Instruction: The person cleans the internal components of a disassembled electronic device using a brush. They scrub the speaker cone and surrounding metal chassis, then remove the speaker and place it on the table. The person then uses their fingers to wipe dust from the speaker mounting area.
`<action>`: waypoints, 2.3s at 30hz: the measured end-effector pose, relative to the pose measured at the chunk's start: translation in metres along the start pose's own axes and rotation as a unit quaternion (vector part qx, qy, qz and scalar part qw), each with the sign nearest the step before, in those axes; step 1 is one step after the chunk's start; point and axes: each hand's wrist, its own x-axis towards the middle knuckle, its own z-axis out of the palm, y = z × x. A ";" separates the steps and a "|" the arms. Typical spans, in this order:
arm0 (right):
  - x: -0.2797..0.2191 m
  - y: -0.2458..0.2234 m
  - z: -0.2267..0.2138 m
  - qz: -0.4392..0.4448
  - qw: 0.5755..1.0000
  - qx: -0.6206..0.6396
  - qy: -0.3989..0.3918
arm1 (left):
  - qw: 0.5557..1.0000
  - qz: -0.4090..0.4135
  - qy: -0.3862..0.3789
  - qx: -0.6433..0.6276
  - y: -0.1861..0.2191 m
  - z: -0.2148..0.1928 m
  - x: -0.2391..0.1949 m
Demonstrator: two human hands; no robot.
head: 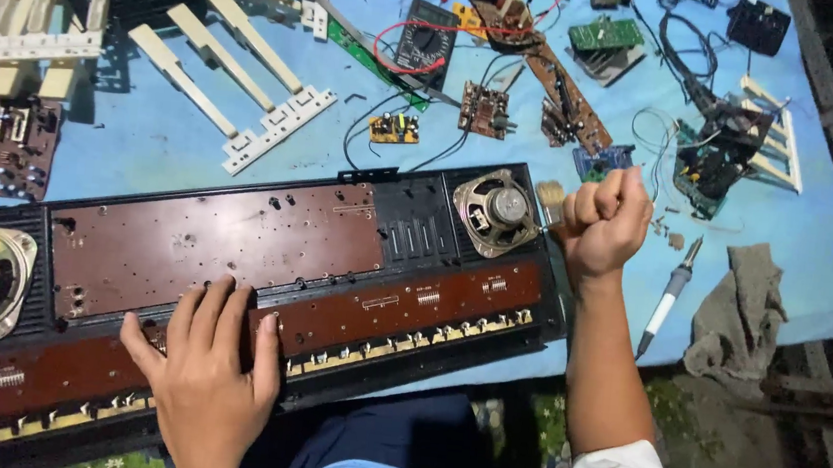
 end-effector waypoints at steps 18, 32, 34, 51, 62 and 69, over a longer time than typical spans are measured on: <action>-0.001 0.001 0.000 0.026 0.999 0.025 -0.017 | 1.000 -0.008 0.007 0.005 -0.014 0.021 -0.007; -0.003 -0.005 0.001 0.060 0.997 0.050 0.021 | 1.000 -0.012 0.007 -0.003 -0.017 0.026 -0.009; -0.002 -0.003 0.006 0.036 0.999 0.036 0.018 | 1.000 -0.004 0.012 -0.003 -0.018 0.028 -0.009; -0.001 0.007 0.010 0.006 0.993 -0.042 0.108 | 1.000 -0.014 0.012 0.013 -0.014 0.024 -0.007; 0.003 0.006 -0.003 0.025 0.996 0.089 -0.016 | 0.999 -0.016 0.035 0.028 -0.009 0.022 -0.007; 0.002 0.016 -0.006 0.012 0.999 0.038 -0.016 | 0.999 -0.030 0.014 0.023 -0.005 0.016 -0.007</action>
